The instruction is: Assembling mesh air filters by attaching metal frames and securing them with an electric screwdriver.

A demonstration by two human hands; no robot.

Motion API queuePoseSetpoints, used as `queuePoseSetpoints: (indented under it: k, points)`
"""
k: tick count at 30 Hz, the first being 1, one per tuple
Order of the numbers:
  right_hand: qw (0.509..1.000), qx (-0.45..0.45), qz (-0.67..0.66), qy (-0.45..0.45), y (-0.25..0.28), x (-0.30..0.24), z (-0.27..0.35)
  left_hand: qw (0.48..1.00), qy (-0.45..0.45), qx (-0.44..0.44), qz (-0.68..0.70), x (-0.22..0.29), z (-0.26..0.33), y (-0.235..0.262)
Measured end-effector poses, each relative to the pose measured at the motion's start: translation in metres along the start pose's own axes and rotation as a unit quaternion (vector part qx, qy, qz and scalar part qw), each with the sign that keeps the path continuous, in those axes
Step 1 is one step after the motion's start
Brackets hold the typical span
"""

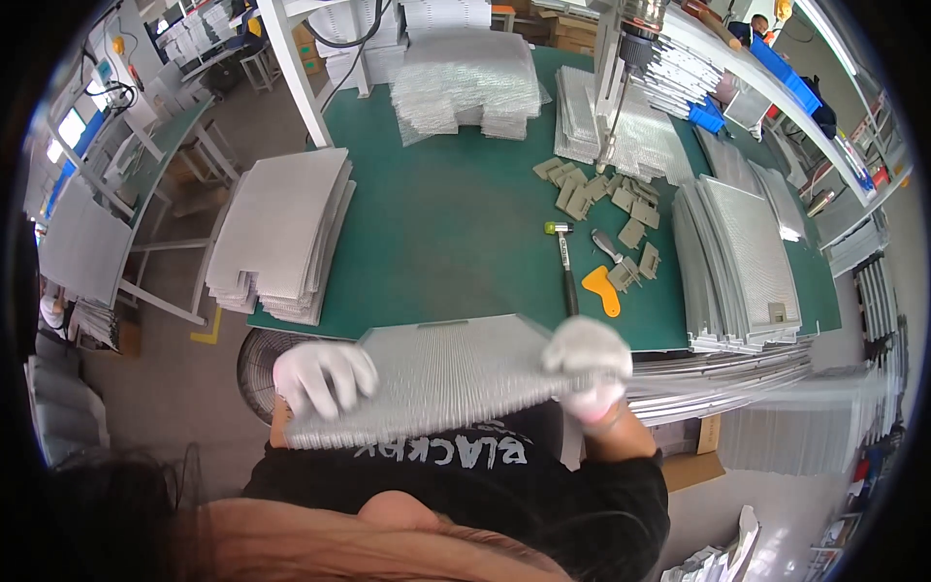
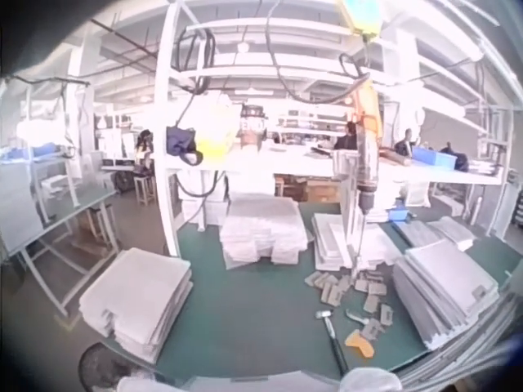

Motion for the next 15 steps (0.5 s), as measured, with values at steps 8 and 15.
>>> queuePoseSetpoints:
  k: [8,15]
  points:
    - [0.964,-0.233,-0.121,0.047,0.013,-0.025,0.026,0.871,0.443,-0.101,-0.186,-0.066,0.028,-0.007]
    - [0.953,-0.28,-0.118,0.022,0.033,-0.01,0.032,0.808,0.505,-0.093,-0.288,-0.072,0.022,0.006]
Point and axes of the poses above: each hand's wrist, its own z-axis away from the middle knuckle, its own y-axis out of the back of the hand, x = y × z, the point moved 1 cm from there along -z, towards the middle knuckle, and after that the axes turned 8 degrees about x, right-handed, at the moved point
